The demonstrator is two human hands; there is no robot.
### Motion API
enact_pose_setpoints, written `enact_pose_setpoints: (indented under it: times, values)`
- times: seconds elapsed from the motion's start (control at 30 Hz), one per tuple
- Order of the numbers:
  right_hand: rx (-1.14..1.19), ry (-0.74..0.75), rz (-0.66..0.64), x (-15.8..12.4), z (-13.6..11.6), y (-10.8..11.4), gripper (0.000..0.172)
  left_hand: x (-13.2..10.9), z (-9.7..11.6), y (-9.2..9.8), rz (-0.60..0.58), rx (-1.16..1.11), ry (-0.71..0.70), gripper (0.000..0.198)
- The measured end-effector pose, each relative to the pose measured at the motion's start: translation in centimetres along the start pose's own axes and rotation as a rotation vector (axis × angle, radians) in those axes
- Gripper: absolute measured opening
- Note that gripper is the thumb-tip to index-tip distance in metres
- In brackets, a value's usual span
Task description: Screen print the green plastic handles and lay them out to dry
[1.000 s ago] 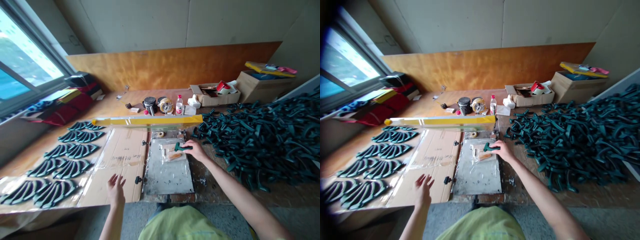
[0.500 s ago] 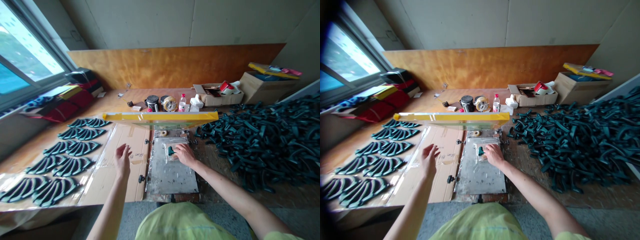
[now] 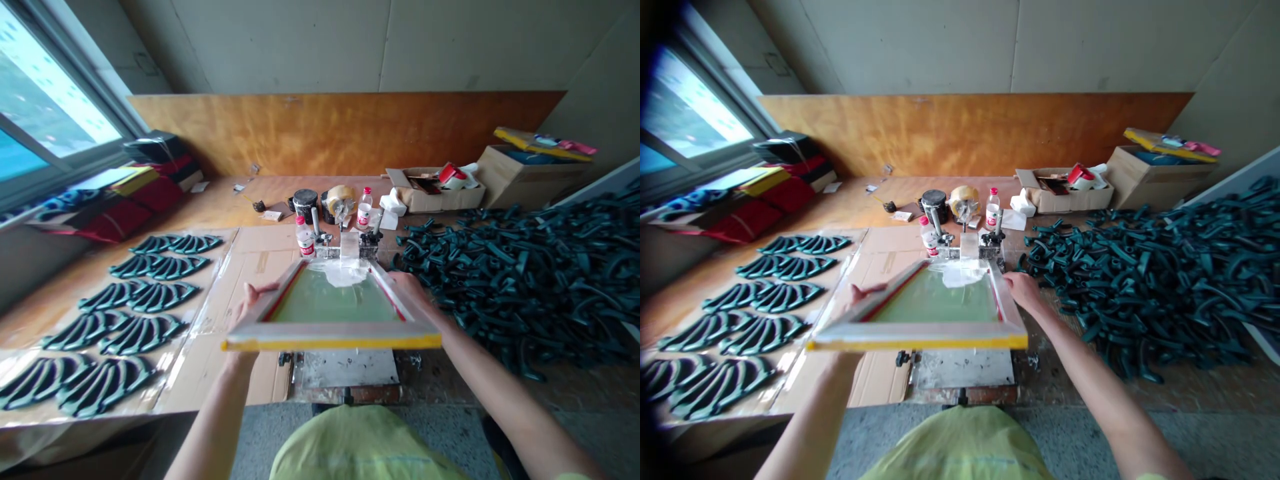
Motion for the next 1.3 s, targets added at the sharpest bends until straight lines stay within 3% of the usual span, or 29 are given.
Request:
enact_pose_setpoints:
  times: [0.1, 0.17, 0.23, 0.3, 0.37, 0.47, 0.63, 0.73, 0.83, 1.0, 1.07, 1.17, 1.3]
  values:
    - [-0.032, 0.107, 0.109, 2.2, -2.1, 1.9, 0.033, -3.0, -5.6, 2.7, -0.068, 0.071, 0.303, 0.063]
    - [-0.101, 0.240, 0.167, 3.5, -5.3, 1.6, 0.053, -4.3, -8.5, 3.5, -0.105, 0.067, 0.371, 0.076]
    - [-0.214, 0.328, 0.134, 4.7, -8.2, 0.2, 0.065, -4.6, -10.6, 3.9, -0.093, 0.071, 0.369, 0.092]
    - [-0.325, 0.356, 0.026, 5.6, -9.9, -1.4, 0.056, -4.4, -12.1, 4.0, -0.065, 0.095, 0.353, 0.100]
    - [-0.416, 0.346, -0.107, 6.0, -10.4, -2.6, 0.037, -4.1, -13.0, 4.0, -0.064, 0.114, 0.342, 0.101]
    - [-0.520, 0.264, -0.221, 6.1, -10.0, -3.1, 0.018, -3.8, -13.7, 4.1, -0.075, 0.136, 0.336, 0.097]
    - [-0.573, 0.235, -0.114, 4.8, -10.2, -3.2, 0.015, -3.8, -14.4, 4.6, -0.090, 0.142, 0.341, 0.088]
    - [-0.549, 0.326, -0.096, 2.7, -10.4, -4.6, 0.012, -3.8, -14.9, 4.8, -0.105, 0.135, 0.353, 0.084]
    - [-0.506, 0.515, -0.136, -0.2, -10.3, -5.5, 0.019, -3.8, -15.1, 4.8, -0.105, 0.117, 0.370, 0.082]
    - [-0.389, 0.802, -0.226, -2.7, -10.1, -3.7, 0.021, -3.9, -15.0, 4.7, -0.084, 0.112, 0.386, 0.083]
    - [-0.354, 0.792, -0.239, -1.8, -10.3, -3.1, 0.015, -3.9, -14.9, 4.8, -0.075, 0.118, 0.381, 0.082]
    - [-0.353, 0.678, -0.130, -0.5, -10.7, -3.3, 0.011, -3.8, -15.0, 4.9, -0.063, 0.130, 0.374, 0.081]
    - [-0.361, 0.724, -0.041, -2.6, -10.8, -4.8, 0.022, -3.6, -15.0, 4.9, -0.061, 0.111, 0.363, 0.082]
Point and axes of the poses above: each hand's wrist, its own x-axis towards the middle knuckle, its own y-axis out of the back of the hand, z = x × y, the point moved 6 cm from there along x, towards the middle knuckle, and after that the axes turned 12 degrees about -x, right-handed, at the moved point
